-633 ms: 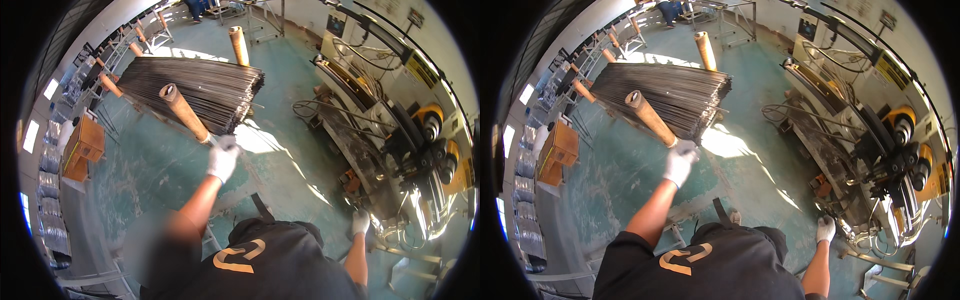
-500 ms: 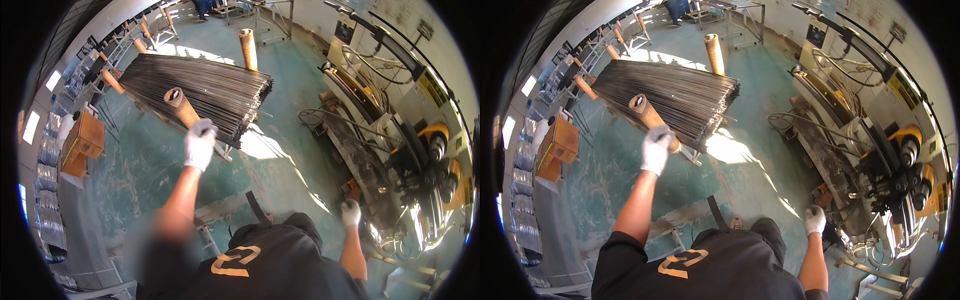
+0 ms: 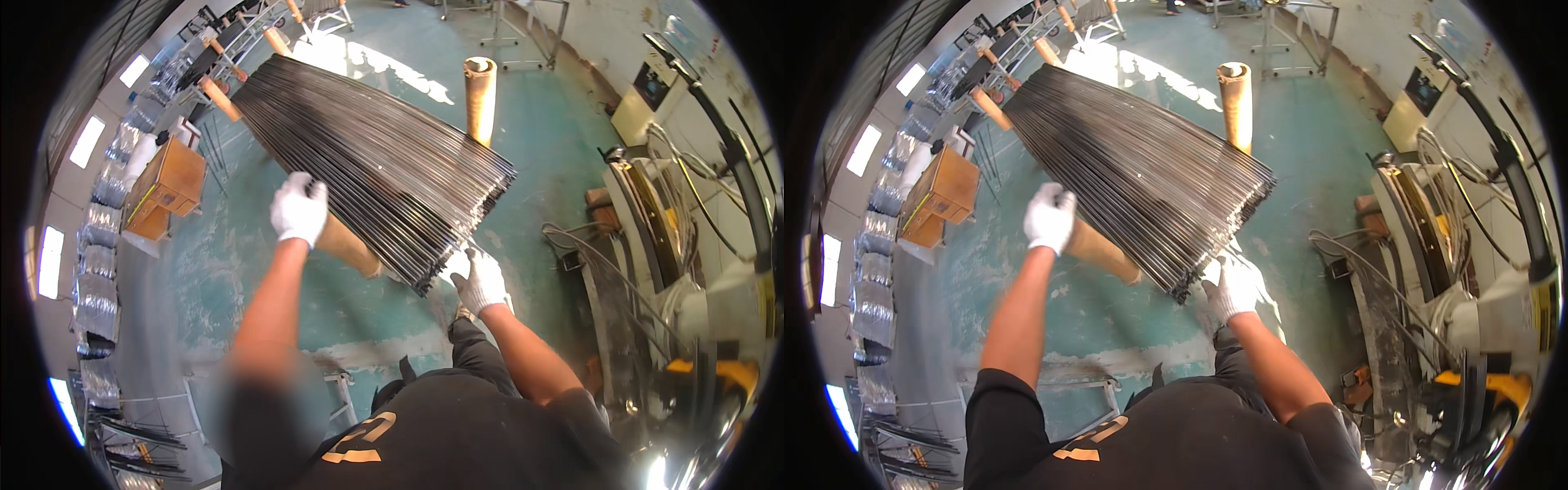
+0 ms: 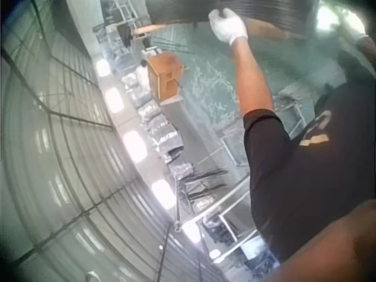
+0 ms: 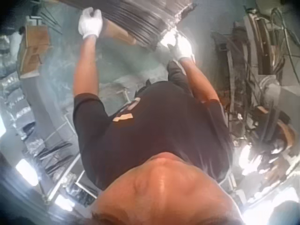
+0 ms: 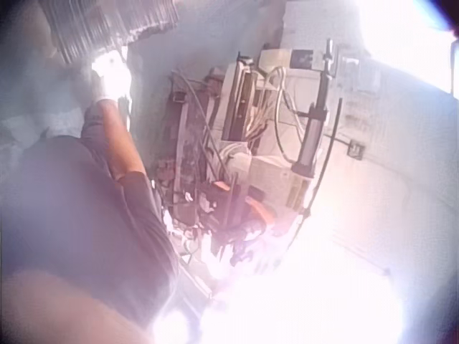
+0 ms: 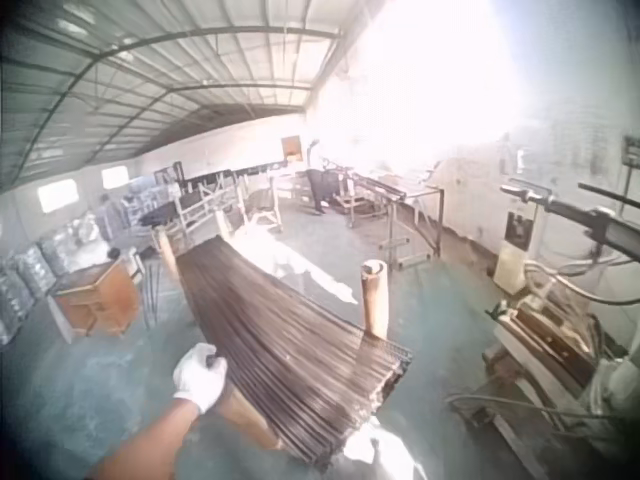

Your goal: The person repeatedly picks up bundles of long metal rods from a nearby rack and feeds them into a yellow industrial machine. The rods are processed by the machine and then placed onto a growing stack on the floor.

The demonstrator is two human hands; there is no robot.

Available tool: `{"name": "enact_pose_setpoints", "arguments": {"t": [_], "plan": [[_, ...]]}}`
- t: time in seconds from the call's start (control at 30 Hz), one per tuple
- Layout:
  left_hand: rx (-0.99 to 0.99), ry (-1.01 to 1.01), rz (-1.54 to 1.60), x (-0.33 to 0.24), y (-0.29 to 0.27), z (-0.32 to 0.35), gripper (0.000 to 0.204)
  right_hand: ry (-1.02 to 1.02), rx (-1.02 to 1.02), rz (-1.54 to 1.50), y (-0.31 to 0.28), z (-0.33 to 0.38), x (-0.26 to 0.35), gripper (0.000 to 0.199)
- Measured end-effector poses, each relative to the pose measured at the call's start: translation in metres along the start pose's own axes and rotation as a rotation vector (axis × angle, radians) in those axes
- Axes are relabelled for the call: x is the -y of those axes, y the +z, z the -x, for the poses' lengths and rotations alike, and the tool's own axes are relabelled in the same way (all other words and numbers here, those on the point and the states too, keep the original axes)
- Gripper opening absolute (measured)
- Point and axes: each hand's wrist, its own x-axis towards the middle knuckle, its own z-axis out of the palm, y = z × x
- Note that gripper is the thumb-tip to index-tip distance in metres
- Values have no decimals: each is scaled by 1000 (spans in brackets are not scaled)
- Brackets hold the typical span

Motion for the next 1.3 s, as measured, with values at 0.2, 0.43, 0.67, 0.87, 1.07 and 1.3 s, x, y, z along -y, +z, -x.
{"name": "enact_pose_setpoints", "arguments": {"t": [0.2,0.43,0.67,0.87,1.07,1.3], "plan": [[0,177,-263,-35,26,-2,33,42,120,193,72,-150,29,99],[-5,89,-290,-42,30,-6,25,61,415,214,85,-205,49,84],[-44,103,-320,-46,32,-12,21,-17,590,169,66,-240,44,58],[-58,107,-366,-44,33,-14,21,-53,623,192,76,-250,32,52],[-59,103,-373,-39,32,-10,20,-68,748,149,64,-274,28,42],[-49,68,-346,-40,28,-3,20,-335,1069,-212,75,-294,-6,36]]}}
